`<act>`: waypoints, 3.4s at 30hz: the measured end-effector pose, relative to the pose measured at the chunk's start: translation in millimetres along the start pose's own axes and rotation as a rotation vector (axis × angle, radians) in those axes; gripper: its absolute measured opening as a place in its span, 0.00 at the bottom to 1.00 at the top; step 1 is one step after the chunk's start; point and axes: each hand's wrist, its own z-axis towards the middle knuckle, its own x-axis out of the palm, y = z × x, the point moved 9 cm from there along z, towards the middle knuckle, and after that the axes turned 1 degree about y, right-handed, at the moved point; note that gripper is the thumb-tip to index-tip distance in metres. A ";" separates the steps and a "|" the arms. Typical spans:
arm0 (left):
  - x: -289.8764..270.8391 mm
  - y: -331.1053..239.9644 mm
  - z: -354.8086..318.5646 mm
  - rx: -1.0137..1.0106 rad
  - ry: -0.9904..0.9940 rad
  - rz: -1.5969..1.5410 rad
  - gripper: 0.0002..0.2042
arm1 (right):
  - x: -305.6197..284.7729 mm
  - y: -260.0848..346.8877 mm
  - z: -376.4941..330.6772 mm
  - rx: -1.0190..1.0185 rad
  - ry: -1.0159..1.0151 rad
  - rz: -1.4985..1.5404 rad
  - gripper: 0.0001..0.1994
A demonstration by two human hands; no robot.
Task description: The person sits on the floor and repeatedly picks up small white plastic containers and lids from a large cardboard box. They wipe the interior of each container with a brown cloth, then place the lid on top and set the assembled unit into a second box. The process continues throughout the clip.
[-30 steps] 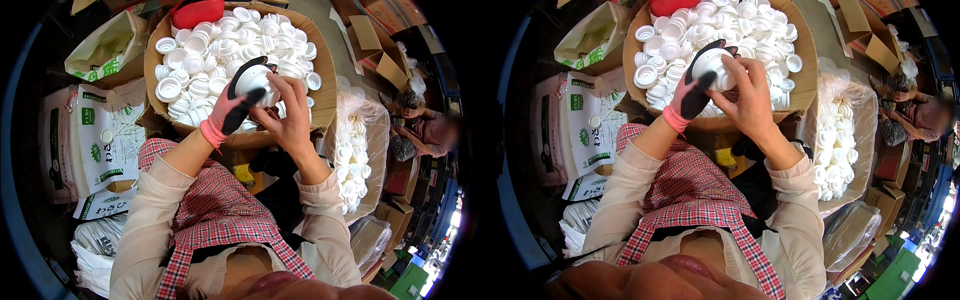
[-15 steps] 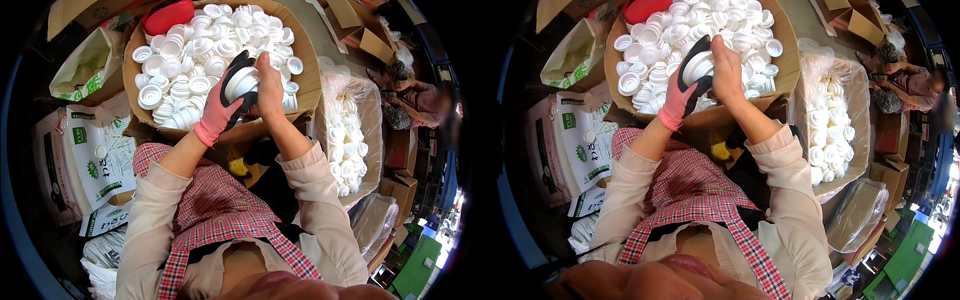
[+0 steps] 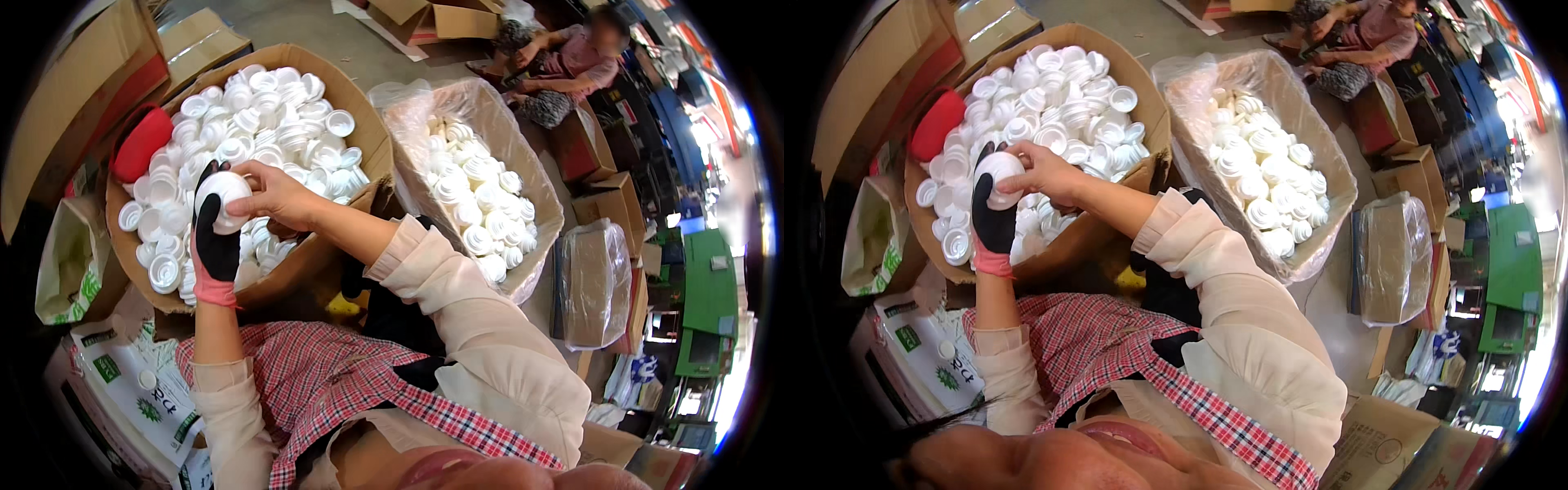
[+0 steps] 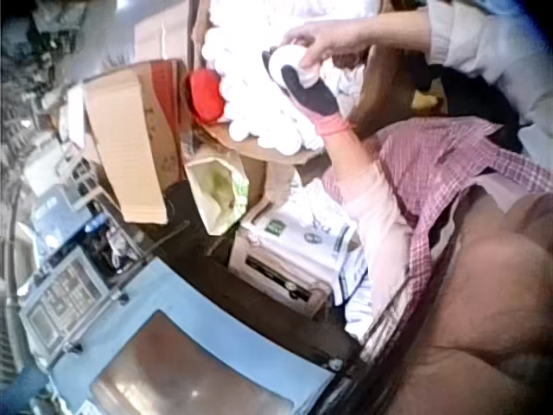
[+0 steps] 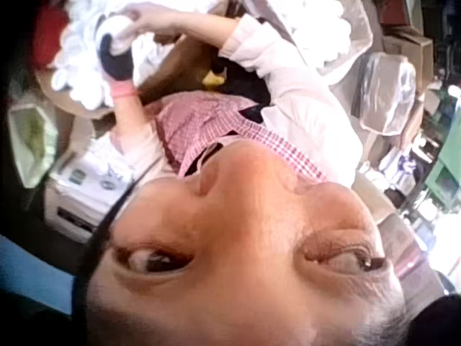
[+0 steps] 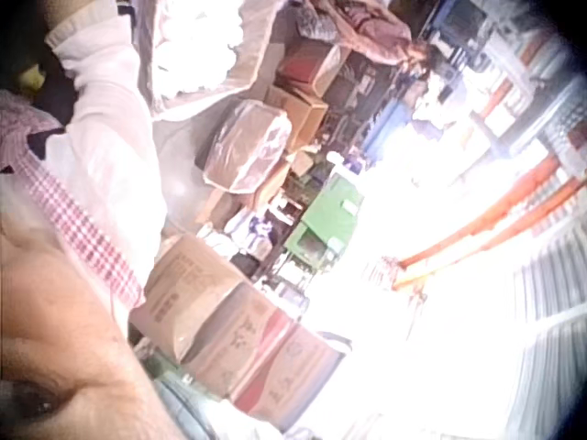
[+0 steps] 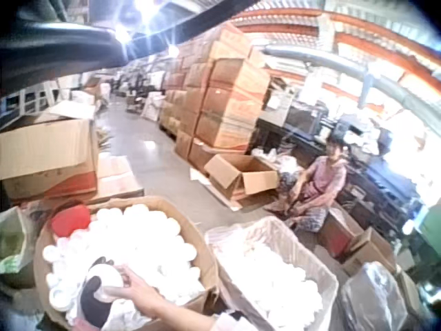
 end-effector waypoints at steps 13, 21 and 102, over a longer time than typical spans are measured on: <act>1.3 47.0 -8.1 -0.443 0.015 -0.344 0.19 | -327.6 124.8 -254.5 -0.200 -1.322 -1.070 0.40; -72.2 55.9 -6.4 -0.347 -0.219 -0.345 0.20 | -489.2 79.1 -336.6 0.739 -1.308 -1.907 0.37; -171.9 55.8 -21.1 -0.194 -0.541 -0.510 0.19 | 36.6 -127.2 222.4 -0.085 0.477 -1.860 0.19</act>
